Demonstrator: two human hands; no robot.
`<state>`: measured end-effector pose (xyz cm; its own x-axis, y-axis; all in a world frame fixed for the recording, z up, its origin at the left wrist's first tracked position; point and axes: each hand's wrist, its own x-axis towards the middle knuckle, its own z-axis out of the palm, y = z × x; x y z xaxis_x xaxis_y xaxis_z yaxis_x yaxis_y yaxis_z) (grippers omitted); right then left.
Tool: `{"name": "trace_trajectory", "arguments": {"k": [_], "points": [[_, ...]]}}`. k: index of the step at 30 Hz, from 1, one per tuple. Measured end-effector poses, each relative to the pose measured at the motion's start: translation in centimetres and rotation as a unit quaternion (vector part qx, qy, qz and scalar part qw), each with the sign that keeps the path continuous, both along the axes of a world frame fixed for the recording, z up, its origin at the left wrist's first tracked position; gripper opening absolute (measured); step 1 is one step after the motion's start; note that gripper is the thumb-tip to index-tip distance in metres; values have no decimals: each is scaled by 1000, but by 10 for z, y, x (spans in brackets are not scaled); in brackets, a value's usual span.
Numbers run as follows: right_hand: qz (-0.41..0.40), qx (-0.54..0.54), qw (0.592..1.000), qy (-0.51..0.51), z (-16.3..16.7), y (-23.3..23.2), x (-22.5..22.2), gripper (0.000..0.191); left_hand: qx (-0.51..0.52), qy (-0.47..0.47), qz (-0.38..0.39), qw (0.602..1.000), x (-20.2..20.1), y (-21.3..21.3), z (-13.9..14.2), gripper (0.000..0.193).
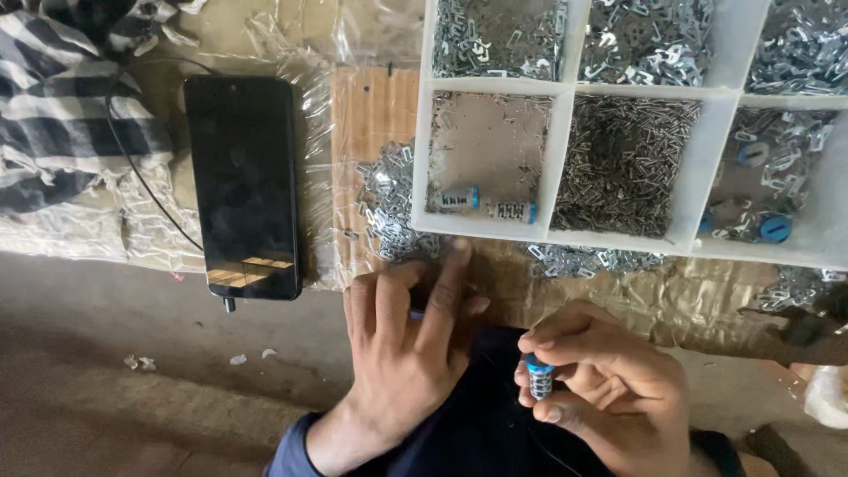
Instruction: The person sits at a workbench and assembles a small blue-capped component, repeatedly picking tiny metal staples from a compartment box and inserting them one at a time into the component, occasionally repositioning the part and reaching into different compartments for more pieces.
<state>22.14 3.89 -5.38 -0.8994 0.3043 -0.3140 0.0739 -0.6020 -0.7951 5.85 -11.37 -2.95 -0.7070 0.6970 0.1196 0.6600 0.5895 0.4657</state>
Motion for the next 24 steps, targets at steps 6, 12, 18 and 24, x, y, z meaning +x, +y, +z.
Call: {"name": "trace_trajectory", "arguments": {"k": [6, 12, 18, 24], "points": [[-20, -8, 997, 81, 1, 3, 7, 36, 47, -58, 4, 997, -3, -3, 0, 43], [-17, -20, 997, 72, 5, 5, 14, 37, 31, -60, -1, 998, 4, -10, -12, 40], [-42, -7, 997, 66, 4, 4, 6, 34, -11, -14, -24, 1000, 13, -28, -10, 49], [-19, -1, 998, 62, 0, 3, 5, 39, 21, 45, -102, 993, 0, -25, -13, 42]]}}
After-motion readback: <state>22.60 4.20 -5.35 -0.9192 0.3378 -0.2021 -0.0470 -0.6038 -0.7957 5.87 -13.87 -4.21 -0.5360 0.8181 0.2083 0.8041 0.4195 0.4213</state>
